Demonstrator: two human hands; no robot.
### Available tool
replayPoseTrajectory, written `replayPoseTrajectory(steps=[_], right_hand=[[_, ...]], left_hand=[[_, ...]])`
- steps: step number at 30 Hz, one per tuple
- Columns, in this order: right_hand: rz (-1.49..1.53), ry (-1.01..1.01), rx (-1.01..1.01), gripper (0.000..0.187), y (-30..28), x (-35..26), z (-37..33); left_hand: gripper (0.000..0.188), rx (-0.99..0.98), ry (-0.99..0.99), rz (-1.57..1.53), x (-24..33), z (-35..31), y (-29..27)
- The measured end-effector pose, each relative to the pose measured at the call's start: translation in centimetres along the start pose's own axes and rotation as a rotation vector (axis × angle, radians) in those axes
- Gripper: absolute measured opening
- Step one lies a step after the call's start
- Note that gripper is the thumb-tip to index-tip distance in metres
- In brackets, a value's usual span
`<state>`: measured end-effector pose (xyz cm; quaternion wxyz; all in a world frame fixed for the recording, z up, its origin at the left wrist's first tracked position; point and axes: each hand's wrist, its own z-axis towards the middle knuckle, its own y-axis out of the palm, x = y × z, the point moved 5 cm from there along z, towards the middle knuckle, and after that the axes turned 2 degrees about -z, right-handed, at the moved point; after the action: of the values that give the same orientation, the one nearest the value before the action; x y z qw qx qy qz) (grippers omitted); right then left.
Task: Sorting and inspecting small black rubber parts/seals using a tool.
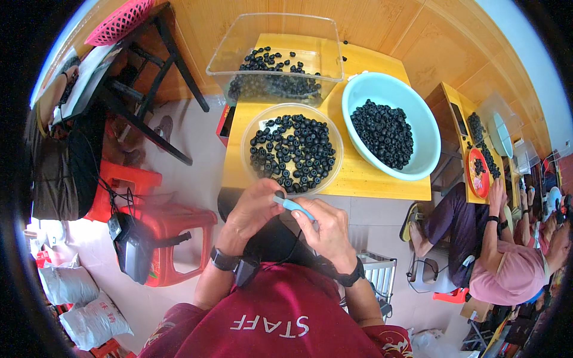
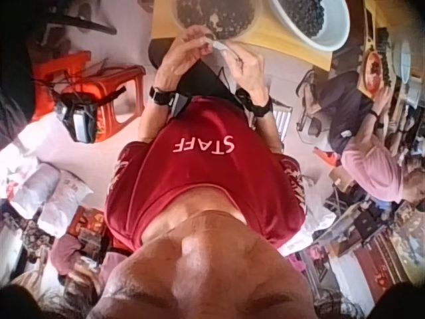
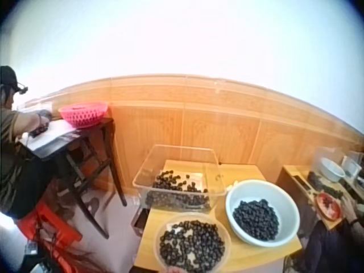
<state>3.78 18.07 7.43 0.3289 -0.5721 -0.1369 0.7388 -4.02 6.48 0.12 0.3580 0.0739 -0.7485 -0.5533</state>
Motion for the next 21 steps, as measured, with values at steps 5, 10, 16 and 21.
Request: replayPoseTrajectory(steps=[5, 10, 16, 21], right_hand=[[-0.021, 0.030, -0.026, 0.017, 0.0, 0.1, 0.0], [-0.035, 0.015, -0.029, 0.016, 0.0, 0.2, -0.1], [-0.073, -0.033, -0.049, 0.016, -0.1, 0.1, 0.0], [-0.222, 0.074, 0.171, 0.016, -1.9, 5.0, 0.1]], left_hand=[[0.017, -0.003, -0.003, -0.013, -0.1, 0.0, -0.2], [0.015, 0.016, 0.000, -0.026, -0.1, -0.1, -0.2], [0.010, -0.021, -0.003, -0.044, 0.0, -0.3, 0.1], [0.012, -0.185, -0.058, -0.048, 0.7, -1.8, 3.0]])
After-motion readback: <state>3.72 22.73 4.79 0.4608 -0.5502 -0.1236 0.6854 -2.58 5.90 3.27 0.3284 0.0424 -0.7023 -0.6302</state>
